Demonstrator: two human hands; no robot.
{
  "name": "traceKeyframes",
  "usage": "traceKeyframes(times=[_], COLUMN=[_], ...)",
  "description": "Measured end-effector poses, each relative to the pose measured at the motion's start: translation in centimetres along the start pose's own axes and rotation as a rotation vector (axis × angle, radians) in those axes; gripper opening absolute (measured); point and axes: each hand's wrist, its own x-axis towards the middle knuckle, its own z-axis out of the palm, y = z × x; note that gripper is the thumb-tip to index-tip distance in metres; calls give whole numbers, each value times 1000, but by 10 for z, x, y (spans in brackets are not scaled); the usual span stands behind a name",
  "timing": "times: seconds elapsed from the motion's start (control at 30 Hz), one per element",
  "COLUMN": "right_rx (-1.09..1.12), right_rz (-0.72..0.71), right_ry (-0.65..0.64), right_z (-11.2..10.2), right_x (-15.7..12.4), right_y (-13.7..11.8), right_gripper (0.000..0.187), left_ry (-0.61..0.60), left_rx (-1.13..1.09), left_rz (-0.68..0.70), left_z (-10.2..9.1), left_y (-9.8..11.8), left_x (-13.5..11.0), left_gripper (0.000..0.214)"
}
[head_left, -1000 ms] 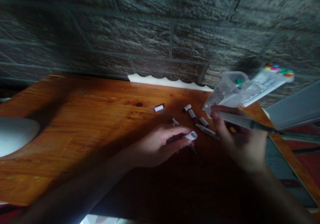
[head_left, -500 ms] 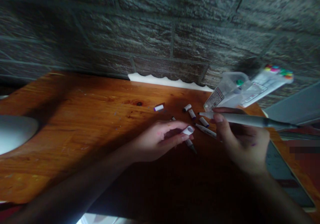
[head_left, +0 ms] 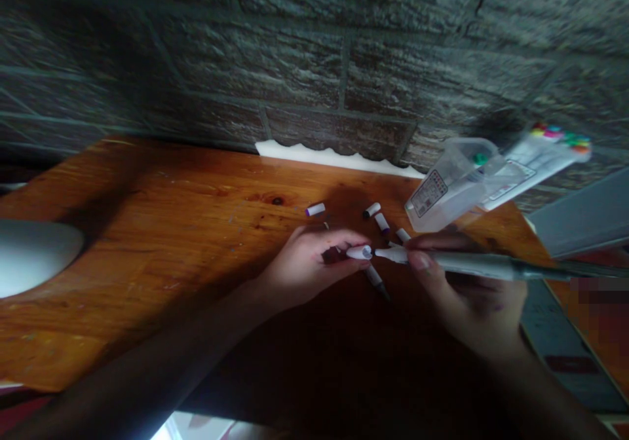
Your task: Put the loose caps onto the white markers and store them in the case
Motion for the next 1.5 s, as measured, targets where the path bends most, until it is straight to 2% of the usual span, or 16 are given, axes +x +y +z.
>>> traceKeyframes(times=[0.13,0.23,0.3,0.4,0.47,0.57,0.7,0.87,1.13,1.27,1.4,1.5], right_rx=[-15,-144,-266,-337,-286,-152,-29,69,131,186,205,222], right_rz=[20,-20,-22,82,147,166,209,364,428,495,552,575], right_ry=[-118,-152,-73,104,140,107,76,83,56,64,80,82], right_z=[1,-4,-10,-17,-16,-9,1,5,5,5,4,3], right_x=[-3,0,6,12,13,11,9,13,11,13,16,16], right_y=[3,9,16,25,26,22,16,14,20,19,15,17], right_gripper=[13,12,11,12,12,12,14,23,27,32,41,43], left_ry=[-20,-2,19,43,54,35,-14,-8,52,112,139,133], left_rx=[35,61,84,215,367,576,672,583,452,258,-11,-277], left_rz=[27,23,26,14,11,25,-32,-24,2,-46,-25,-115], left_z=[0,0,-2,-10,-17,-23,-23,-21,-19,-15,-12,-12], left_y=[-4,-4,-3,-7,-14,-27,-36,-30,-23,-16,-10,-7], left_x=[0,0,1,3,6,8,7,8,8,7,7,9], left_gripper=[14,15,17,20,19,16,23,15,13,16,16,25])
